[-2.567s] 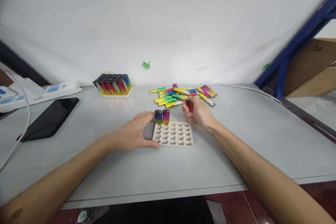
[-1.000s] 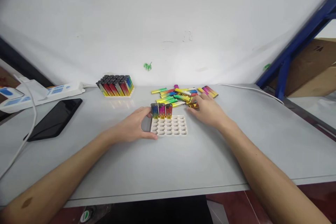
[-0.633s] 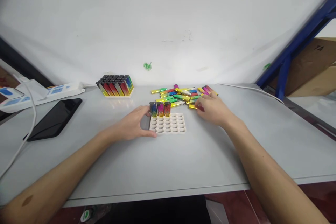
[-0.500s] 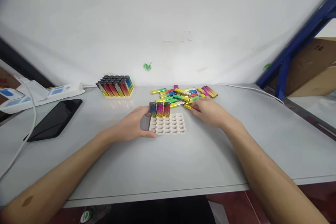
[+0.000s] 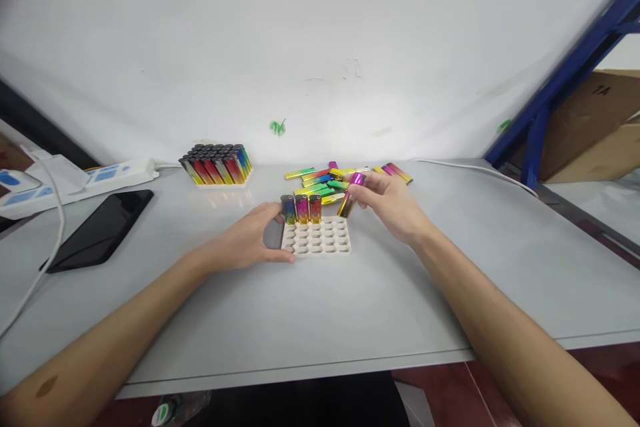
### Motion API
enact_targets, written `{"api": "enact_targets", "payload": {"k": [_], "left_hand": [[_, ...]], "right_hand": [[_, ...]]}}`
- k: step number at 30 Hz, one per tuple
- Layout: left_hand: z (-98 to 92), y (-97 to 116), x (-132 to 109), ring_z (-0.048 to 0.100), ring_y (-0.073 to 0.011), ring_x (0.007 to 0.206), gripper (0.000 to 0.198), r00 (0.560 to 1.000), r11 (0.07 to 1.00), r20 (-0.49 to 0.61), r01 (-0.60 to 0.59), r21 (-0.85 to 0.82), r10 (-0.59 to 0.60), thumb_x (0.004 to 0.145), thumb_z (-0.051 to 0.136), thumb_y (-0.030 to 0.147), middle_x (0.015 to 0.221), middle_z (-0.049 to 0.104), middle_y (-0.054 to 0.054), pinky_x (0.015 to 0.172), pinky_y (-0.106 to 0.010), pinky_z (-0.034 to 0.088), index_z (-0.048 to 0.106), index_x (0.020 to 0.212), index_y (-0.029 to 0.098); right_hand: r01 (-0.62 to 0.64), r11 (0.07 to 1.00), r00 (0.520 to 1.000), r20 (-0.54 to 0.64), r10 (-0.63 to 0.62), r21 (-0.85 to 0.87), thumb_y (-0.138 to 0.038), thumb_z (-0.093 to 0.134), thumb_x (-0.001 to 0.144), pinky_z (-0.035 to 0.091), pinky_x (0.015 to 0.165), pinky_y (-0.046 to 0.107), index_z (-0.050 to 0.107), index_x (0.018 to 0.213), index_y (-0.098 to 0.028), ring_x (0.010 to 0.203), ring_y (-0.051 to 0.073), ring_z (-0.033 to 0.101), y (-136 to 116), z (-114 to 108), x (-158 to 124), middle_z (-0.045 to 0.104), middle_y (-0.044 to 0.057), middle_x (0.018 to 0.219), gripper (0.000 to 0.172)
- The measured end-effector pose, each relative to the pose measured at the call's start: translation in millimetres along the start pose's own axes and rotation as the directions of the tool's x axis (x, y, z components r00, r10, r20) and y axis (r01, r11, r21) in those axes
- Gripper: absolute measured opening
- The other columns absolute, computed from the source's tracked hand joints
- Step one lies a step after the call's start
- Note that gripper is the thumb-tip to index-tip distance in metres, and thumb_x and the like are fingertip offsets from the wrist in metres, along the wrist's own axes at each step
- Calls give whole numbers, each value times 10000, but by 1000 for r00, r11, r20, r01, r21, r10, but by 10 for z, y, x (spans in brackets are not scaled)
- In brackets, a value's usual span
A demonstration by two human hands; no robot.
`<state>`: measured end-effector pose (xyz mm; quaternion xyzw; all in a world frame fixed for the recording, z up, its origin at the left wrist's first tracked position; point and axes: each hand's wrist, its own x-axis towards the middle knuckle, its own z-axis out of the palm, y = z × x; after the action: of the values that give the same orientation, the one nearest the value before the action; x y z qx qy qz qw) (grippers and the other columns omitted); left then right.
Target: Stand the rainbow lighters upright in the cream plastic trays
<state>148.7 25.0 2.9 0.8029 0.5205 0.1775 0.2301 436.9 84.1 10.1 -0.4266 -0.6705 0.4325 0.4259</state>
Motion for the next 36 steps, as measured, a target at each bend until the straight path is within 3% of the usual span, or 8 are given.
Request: {"api": "enact_targets", "payload": {"k": [5,8,11,15,18,27,31,36], "left_hand": [[6,-8,-4,593,-333,1096,622,1000,1000,-6,-6,1,6,667,804,654,1171,631,-103,940,-437,482,525,1016,220],[4,-9,-6,588,-332,1105,618,1000,1000,3,-6,0,6,679,810,640,1173,624,-103,947,-432,476,519,1022,217],[2,-8,-6,581,-333,1116,617,1000,1000,11,-7,-4,7,686,810,639,1181,618,-106,954,-432,470,516,1025,217],[15,-23,0,576,-335,1117,628,1000,1000,20,-7,-2,7,685,807,650,1178,613,-105,951,-435,468,516,1034,217],[27,-40,4,577,-335,1115,639,1000,1000,13,-9,3,9,688,800,665,1178,612,-106,946,-434,469,514,1047,220],[19,-35,3,582,-332,1105,649,1000,1000,10,-7,11,7,681,783,690,1189,619,-106,935,-438,482,528,1047,218],[13,-30,2,592,-335,1097,640,1000,1000,1,-8,9,8,675,782,688,1178,632,-107,932,-443,486,541,1036,219],[17,-31,1,597,-335,1093,647,1000,1000,-3,-15,-1,15,669,801,683,1167,633,-106,933,-445,488,540,1039,221]], "right_hand": [[-121,924,992,14,124,363,-471,697,908,481,603,286,667,876,-220,654,130,544,-25,69,-9,611,-4,791,255],[-232,860,972,82,219,454,-454,616,959,303,414,231,607,926,-250,437,86,341,-87,136,-45,495,-63,607,207],[-289,835,957,160,242,467,-512,598,966,185,401,210,605,926,-248,399,64,183,-96,176,-63,344,-99,510,266],[-312,820,946,232,225,480,-765,521,901,199,415,226,621,731,-203,402,62,166,-25,183,-50,288,-86,469,595],[-341,801,936,259,240,492,-798,503,878,169,415,231,526,544,-194,399,63,174,-1,186,-39,262,-68,447,691],[-379,789,925,179,335,483,-394,339,983,118,394,249,410,410,-200,381,83,115,-100,189,-46,181,-49,412,610],[-363,800,932,178,316,478,-428,363,983,129,398,241,398,441,-205,396,83,112,-87,169,-45,194,-53,428,587],[-339,822,941,178,289,457,-642,437,959,149,404,240,375,491,-215,412,81,111,-62,190,-49,188,-67,444,636]]}}
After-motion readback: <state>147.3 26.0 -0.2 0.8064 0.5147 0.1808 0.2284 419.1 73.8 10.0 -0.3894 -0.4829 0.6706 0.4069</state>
